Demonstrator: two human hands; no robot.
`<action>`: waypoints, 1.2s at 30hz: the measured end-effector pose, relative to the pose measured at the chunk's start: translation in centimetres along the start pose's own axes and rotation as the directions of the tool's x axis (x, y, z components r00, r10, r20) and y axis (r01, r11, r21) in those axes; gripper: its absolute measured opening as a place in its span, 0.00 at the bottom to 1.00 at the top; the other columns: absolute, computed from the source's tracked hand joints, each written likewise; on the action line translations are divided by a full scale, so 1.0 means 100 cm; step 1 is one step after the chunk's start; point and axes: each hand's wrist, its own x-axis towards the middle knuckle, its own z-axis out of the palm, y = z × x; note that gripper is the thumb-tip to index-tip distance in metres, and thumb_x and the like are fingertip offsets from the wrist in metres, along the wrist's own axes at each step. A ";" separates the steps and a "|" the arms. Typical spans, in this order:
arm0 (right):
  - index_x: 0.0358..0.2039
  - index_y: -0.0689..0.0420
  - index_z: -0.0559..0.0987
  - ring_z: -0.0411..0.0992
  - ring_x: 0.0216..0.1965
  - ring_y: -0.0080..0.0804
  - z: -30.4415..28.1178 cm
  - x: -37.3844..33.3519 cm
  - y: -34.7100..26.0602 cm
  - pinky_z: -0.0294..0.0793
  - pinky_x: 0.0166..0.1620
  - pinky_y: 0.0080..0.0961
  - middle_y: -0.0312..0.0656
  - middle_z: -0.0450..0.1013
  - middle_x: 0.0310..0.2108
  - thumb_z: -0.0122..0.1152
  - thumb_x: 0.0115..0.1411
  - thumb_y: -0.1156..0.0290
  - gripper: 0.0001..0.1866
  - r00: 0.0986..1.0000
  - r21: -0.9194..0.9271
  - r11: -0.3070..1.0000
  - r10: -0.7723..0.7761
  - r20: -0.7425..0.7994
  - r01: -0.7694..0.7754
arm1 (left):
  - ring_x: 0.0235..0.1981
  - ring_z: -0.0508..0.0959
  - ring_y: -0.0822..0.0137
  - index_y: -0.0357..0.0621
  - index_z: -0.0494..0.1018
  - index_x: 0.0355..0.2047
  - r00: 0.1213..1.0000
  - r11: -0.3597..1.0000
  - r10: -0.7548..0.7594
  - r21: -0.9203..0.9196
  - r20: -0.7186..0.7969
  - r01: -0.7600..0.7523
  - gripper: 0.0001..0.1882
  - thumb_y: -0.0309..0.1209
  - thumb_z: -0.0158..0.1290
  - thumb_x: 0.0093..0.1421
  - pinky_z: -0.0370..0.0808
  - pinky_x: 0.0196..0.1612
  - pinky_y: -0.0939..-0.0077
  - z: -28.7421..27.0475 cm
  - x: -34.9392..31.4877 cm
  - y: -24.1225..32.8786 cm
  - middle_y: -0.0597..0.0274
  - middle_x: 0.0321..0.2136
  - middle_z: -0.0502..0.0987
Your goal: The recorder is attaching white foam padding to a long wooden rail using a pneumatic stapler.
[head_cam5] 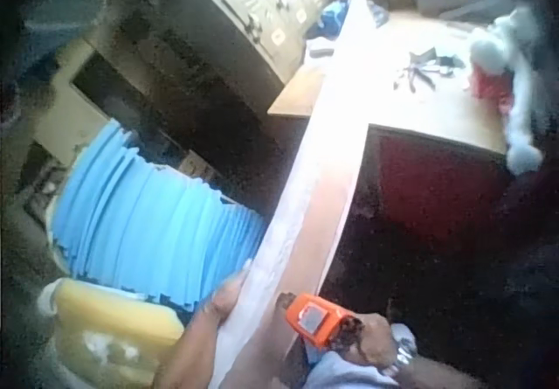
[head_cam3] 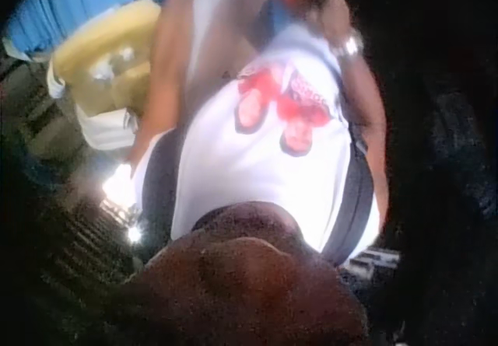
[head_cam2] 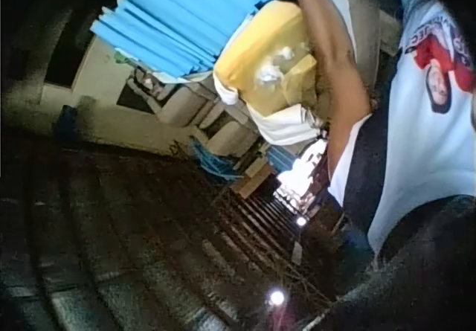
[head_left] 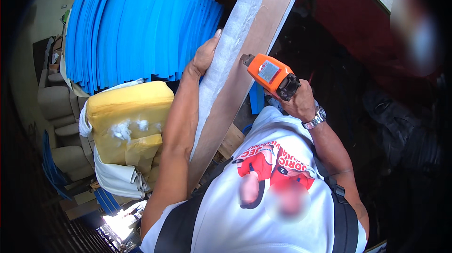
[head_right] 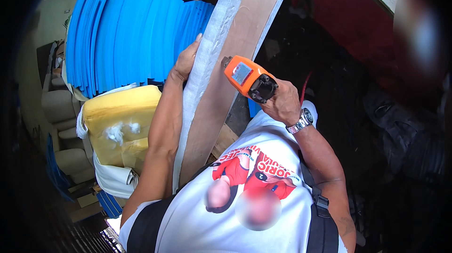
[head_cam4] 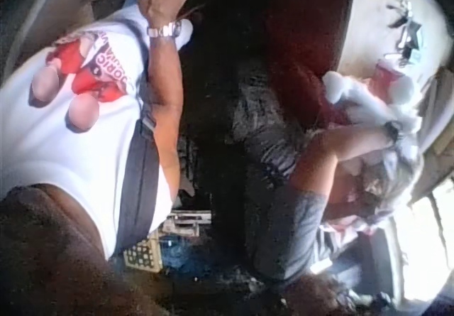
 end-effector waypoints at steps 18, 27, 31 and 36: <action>0.38 0.59 0.83 0.80 0.27 0.36 0.009 -0.011 0.016 0.79 0.33 0.30 0.43 0.81 0.26 0.75 0.56 0.60 0.17 1.000 0.078 0.997 0.014 -0.012 -0.013 | 0.72 0.56 0.43 0.44 0.45 0.74 0.747 0.414 0.646 0.894 -0.159 -0.169 0.37 0.44 0.43 0.72 0.57 0.72 0.53 0.072 -0.054 -0.007 0.41 0.71 0.53; 0.41 0.59 0.84 0.83 0.30 0.33 0.003 0.009 0.002 0.82 0.37 0.27 0.43 0.83 0.30 0.77 0.54 0.57 0.21 0.997 0.261 0.963 -0.054 -0.061 0.068 | 0.71 0.59 0.42 0.47 0.45 0.75 0.760 0.444 0.625 0.883 -0.179 -0.156 0.38 0.43 0.46 0.70 0.60 0.70 0.52 0.067 -0.052 -0.005 0.41 0.71 0.53; 0.42 0.60 0.84 0.82 0.29 0.34 0.011 0.010 0.005 0.82 0.36 0.28 0.43 0.83 0.29 0.76 0.56 0.57 0.21 0.998 0.307 0.951 -0.027 -0.051 0.041 | 0.71 0.58 0.42 0.46 0.45 0.75 0.755 0.439 0.634 0.882 -0.168 -0.173 0.39 0.41 0.47 0.69 0.59 0.71 0.54 0.068 -0.053 -0.006 0.42 0.72 0.53; 0.37 0.60 0.83 0.81 0.27 0.38 0.014 0.011 0.009 0.79 0.32 0.29 0.43 0.81 0.26 0.74 0.57 0.60 0.17 0.991 0.133 0.983 -0.120 -0.064 0.128 | 0.71 0.57 0.43 0.44 0.45 0.74 0.747 0.429 0.650 0.878 -0.138 -0.211 0.40 0.40 0.50 0.68 0.58 0.72 0.56 0.061 -0.054 -0.006 0.41 0.72 0.52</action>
